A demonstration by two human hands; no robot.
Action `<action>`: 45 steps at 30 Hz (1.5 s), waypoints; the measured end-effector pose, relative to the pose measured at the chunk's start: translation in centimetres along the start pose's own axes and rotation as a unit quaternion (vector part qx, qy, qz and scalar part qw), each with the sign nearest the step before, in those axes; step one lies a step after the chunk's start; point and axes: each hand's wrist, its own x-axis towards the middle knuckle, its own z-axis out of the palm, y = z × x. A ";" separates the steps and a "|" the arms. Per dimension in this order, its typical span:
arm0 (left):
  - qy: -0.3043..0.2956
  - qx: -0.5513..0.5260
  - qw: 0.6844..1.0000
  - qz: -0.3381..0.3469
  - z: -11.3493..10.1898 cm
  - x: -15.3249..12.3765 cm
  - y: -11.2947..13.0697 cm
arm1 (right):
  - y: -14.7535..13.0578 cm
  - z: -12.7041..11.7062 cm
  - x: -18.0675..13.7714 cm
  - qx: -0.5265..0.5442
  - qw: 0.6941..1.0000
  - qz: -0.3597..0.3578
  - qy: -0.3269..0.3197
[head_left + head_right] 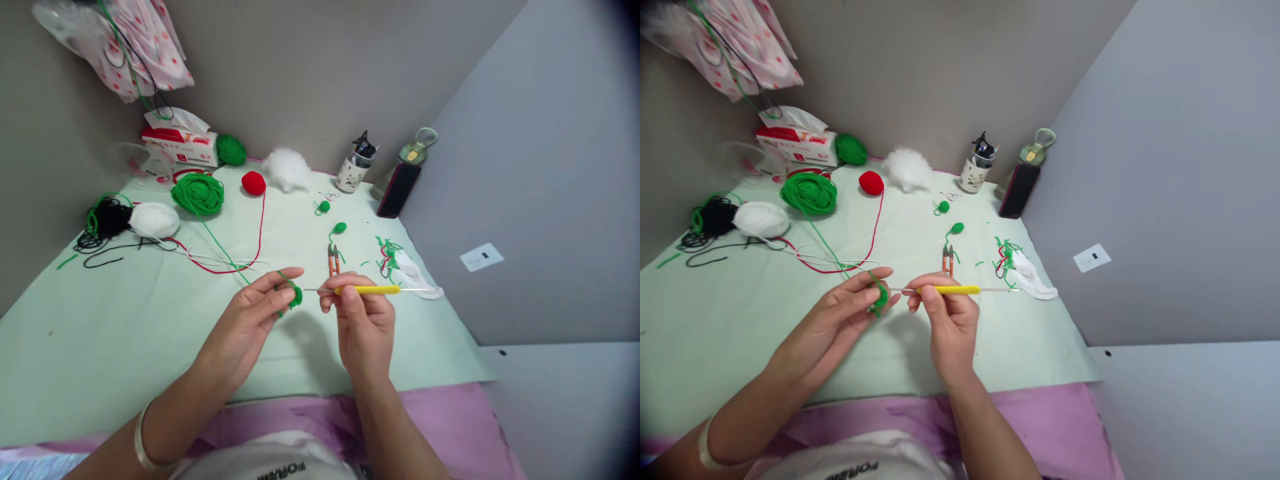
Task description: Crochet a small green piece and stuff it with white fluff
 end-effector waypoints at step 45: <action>-0.028 0.069 0.997 0.031 0.4 -0.9 -0.1 | 0.1 0.9 -0.2 -0.020 0.999 -0.035 -0.015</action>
